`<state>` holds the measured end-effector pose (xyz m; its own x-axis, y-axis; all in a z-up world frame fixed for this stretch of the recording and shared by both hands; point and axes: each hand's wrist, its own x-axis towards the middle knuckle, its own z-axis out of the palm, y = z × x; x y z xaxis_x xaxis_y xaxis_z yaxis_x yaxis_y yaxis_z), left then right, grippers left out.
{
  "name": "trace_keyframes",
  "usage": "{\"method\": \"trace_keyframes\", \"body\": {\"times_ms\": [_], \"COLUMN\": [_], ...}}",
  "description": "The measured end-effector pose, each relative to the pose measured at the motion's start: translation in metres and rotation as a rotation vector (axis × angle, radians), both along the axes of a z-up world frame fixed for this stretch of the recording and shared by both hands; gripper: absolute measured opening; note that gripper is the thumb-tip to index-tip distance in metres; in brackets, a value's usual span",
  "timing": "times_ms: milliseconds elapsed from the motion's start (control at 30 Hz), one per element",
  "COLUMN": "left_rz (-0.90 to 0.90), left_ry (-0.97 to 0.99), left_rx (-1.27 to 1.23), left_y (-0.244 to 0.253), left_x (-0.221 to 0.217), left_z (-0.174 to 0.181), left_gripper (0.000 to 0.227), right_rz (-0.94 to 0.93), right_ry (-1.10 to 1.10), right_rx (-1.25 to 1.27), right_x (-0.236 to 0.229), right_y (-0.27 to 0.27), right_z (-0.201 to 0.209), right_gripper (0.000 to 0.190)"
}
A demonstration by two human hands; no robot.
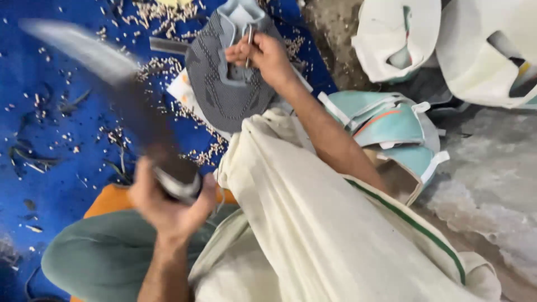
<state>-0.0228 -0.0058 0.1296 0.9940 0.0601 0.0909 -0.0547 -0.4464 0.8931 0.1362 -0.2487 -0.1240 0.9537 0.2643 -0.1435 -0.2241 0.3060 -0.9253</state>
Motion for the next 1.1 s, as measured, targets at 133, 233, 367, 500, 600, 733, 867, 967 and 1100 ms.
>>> {"method": "trace_keyframes", "body": {"times_ms": [133,233,367,500,600,733,867,967,1100], "left_rz": [-0.053,-0.125,-0.093,0.02,0.047,-0.051,-0.087,-0.084,-0.043], "left_ry": [-0.207,-0.242,0.027,0.159,-0.095,-0.304,-0.02,0.18,-0.015], "left_rx": [-0.393,0.031,0.176,0.049,-0.014,-0.38,0.075,0.225,0.061], "left_y": [-0.011,-0.007,-0.006,-0.005,-0.003,-0.018,-0.012,-0.012,-0.022], "left_x": [0.018,0.017,0.002,0.01,0.014,0.031,0.027,0.016,0.033], "left_z": [0.015,-0.058,-0.135,-0.064,0.003,-0.024,-0.12,-0.109,-0.009], "left_gripper": [0.045,0.046,0.037,0.04,0.044,0.047,0.047,0.045,0.048], "right_rz": [0.015,-0.029,-0.021,-0.29,-0.079,-0.04,-0.079,-0.136,-0.214], "right_ry": [-0.052,-0.318,-0.429,-0.039,0.07,-0.054,-0.505,-0.368,0.058], "right_rx": [-0.004,-0.234,-0.614,0.174,-0.005,-0.098,-0.558,-0.487,-0.08], "right_x": [0.004,-0.013,-0.017,0.018,0.028,0.02,0.004,0.014,0.044], "right_y": [0.003,0.007,0.006,-0.006,-0.008,-0.001,0.001,-0.002,-0.007], "right_z": [0.018,0.047,0.037,0.007,0.023,0.019,0.022,0.016,0.047], "right_gripper": [0.015,0.012,0.03,0.024,0.024,0.018,0.013,0.015,0.019]}}
